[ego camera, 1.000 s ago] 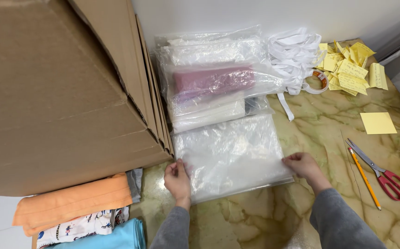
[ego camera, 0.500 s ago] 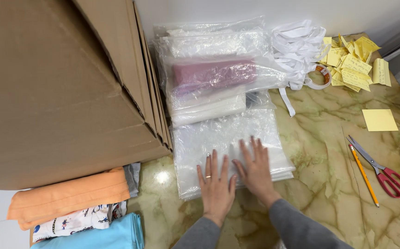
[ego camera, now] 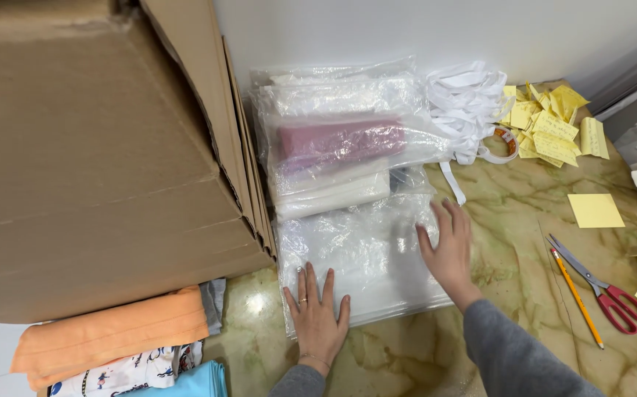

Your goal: The person places folded towels of various colors into clear plastic bags on a marble-patterned table. They smooth the bags and stack the packaged items next to a pile of cardboard boxes.

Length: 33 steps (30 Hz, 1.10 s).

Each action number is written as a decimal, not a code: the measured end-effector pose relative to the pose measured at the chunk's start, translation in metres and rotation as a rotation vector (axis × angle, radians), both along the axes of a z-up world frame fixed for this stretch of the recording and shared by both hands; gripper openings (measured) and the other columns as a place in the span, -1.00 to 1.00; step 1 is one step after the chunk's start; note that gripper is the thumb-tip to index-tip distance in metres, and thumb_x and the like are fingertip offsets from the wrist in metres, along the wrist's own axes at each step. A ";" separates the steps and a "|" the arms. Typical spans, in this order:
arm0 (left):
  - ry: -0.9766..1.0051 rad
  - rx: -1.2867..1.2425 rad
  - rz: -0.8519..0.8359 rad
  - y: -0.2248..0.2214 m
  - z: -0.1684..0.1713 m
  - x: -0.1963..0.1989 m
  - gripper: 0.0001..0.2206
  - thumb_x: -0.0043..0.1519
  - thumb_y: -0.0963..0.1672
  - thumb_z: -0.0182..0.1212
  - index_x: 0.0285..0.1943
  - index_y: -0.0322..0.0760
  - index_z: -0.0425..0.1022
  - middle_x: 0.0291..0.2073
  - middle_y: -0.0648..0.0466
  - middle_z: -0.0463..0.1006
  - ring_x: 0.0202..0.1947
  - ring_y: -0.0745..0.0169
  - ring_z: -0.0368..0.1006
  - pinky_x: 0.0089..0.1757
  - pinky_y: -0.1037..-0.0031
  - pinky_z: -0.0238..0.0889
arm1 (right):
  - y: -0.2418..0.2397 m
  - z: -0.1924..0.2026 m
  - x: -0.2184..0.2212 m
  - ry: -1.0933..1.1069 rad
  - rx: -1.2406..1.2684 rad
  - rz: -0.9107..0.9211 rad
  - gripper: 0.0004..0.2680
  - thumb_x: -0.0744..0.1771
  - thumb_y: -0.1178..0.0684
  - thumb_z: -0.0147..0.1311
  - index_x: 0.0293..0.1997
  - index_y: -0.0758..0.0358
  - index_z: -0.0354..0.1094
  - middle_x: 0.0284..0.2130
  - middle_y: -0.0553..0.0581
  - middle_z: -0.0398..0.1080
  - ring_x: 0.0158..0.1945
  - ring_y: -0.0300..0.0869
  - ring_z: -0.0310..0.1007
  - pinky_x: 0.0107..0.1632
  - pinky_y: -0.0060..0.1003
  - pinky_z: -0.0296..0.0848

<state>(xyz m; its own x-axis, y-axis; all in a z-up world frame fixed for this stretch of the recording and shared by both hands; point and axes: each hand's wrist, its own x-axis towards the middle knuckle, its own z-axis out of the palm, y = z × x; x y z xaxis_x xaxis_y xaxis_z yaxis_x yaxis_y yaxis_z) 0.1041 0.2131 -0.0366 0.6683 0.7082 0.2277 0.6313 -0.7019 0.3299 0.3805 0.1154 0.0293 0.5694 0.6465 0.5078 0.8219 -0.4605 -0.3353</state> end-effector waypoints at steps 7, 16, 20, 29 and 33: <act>-0.319 -0.413 -0.091 0.021 0.078 0.023 -0.48 0.42 0.01 -0.05 0.54 -0.23 0.14 0.53 -0.19 0.08 0.55 -0.26 -0.14 0.39 -0.05 -0.13 | 0.117 0.089 0.081 1.031 0.192 -0.526 -0.16 0.27 -0.49 0.12 0.59 0.27 -0.22 0.53 0.28 -0.08 0.56 0.12 -0.08 0.49 0.03 0.05; -0.561 -0.905 0.039 0.054 0.118 0.044 -0.58 0.37 0.01 0.00 0.38 -0.14 0.36 0.29 0.06 0.45 0.31 0.15 0.38 0.24 0.25 0.30 | 0.142 0.096 0.099 0.868 0.376 -0.504 -0.78 0.28 0.07 0.41 -0.44 -0.04 0.31 -0.48 -0.13 0.42 -0.42 -0.32 0.26 -0.23 -0.31 0.32; -0.887 -1.679 0.189 0.062 0.164 0.060 -0.33 0.19 0.11 0.12 0.46 -0.16 0.17 0.33 -0.07 0.46 0.24 0.02 0.50 0.21 0.23 0.37 | 0.131 0.148 0.051 1.293 0.859 0.042 -0.81 0.34 0.23 0.21 -0.29 -0.01 0.24 -0.20 0.06 0.46 -0.13 -0.18 0.50 -0.15 -0.23 0.54; -1.488 -2.123 0.359 0.043 0.217 0.080 -0.47 0.20 0.11 0.20 0.21 -0.25 0.53 0.08 -0.06 0.62 0.10 0.05 0.52 0.16 0.23 0.35 | -0.051 0.081 -0.108 1.419 0.939 0.219 -0.69 0.22 0.41 0.24 0.05 0.46 0.41 -0.24 0.31 0.53 -0.15 -0.03 0.54 0.09 0.00 0.55; -1.355 -2.074 0.378 -0.001 0.192 0.058 -0.78 0.29 -0.09 0.29 0.09 -0.11 0.62 -0.07 0.12 0.66 -0.05 0.26 0.55 0.03 0.48 0.38 | -0.171 0.011 -0.116 1.704 0.857 0.509 -0.65 0.22 0.30 0.30 0.10 0.61 0.38 -0.06 0.57 0.56 -0.01 0.32 0.61 0.07 0.12 0.49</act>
